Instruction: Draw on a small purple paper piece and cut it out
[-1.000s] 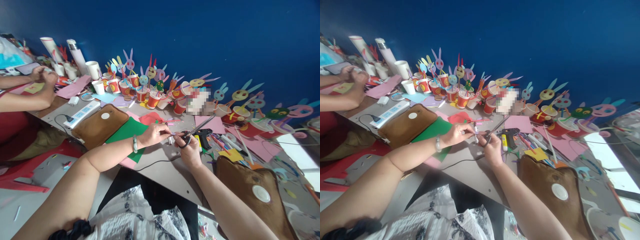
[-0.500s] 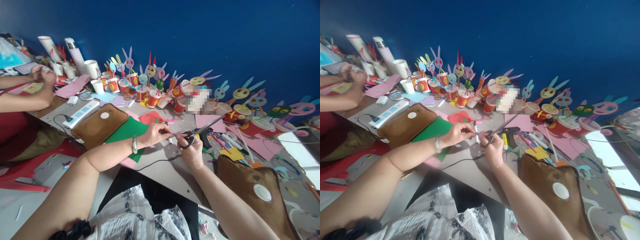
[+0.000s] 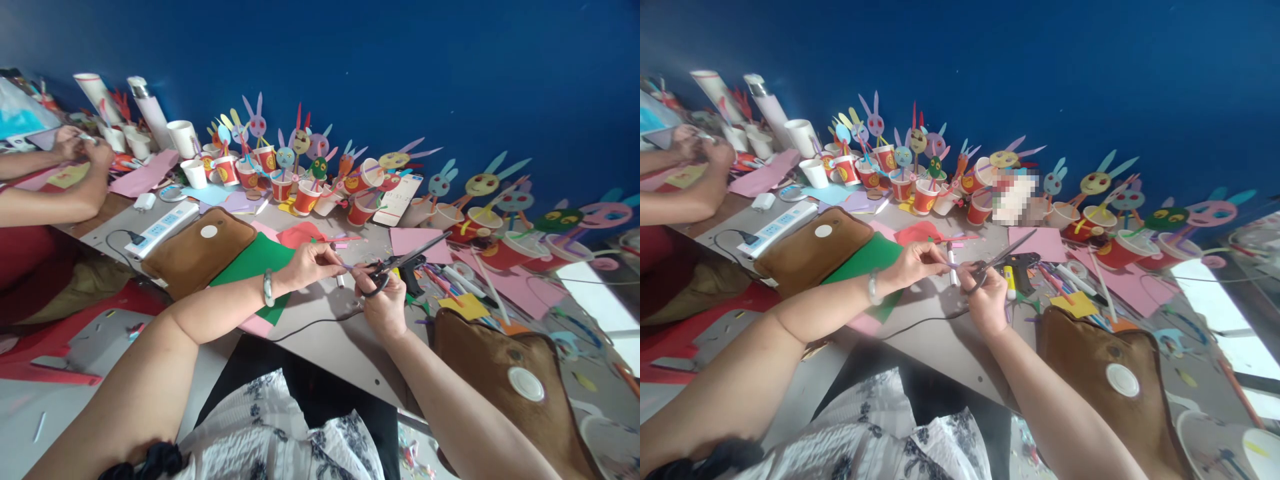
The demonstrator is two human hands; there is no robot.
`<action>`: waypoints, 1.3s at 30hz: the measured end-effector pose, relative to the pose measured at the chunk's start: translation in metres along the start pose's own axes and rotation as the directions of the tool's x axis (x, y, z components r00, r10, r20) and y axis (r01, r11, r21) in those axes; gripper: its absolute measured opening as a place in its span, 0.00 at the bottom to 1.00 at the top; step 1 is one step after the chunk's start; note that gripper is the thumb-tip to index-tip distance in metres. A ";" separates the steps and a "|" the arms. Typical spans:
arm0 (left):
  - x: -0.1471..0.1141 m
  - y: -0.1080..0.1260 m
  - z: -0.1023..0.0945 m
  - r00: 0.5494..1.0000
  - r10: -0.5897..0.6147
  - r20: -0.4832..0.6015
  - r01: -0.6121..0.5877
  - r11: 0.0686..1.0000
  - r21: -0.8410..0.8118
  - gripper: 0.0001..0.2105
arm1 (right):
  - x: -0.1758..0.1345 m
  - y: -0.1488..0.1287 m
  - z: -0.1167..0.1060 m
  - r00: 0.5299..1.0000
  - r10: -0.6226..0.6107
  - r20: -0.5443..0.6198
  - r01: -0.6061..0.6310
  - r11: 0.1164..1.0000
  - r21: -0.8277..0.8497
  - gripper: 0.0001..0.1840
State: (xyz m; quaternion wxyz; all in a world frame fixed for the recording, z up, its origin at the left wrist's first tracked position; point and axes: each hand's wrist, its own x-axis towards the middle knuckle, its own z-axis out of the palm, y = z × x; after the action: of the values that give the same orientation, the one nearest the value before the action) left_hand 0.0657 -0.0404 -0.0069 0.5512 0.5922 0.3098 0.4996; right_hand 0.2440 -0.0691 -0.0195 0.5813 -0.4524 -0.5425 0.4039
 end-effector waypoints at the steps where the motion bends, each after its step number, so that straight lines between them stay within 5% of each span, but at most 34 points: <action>1: 0.000 0.000 0.000 1.000 0.004 -0.001 -0.004 1.000 -0.003 0.18 | 0.000 0.000 0.000 1.000 0.000 -0.001 0.000 1.000 -0.007 0.12; 39: 0.001 0.010 -0.002 0.993 -0.120 0.009 0.120 0.993 0.008 0.16 | -0.003 -0.008 0.003 0.998 -0.032 -0.051 0.025 0.991 -0.131 0.11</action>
State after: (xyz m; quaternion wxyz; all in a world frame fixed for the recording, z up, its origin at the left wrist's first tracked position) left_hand 0.0620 -0.0405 0.0032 0.5795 0.5768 0.3439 0.4618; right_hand 0.2406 -0.0740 -0.0130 0.5703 -0.4921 -0.5586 0.3472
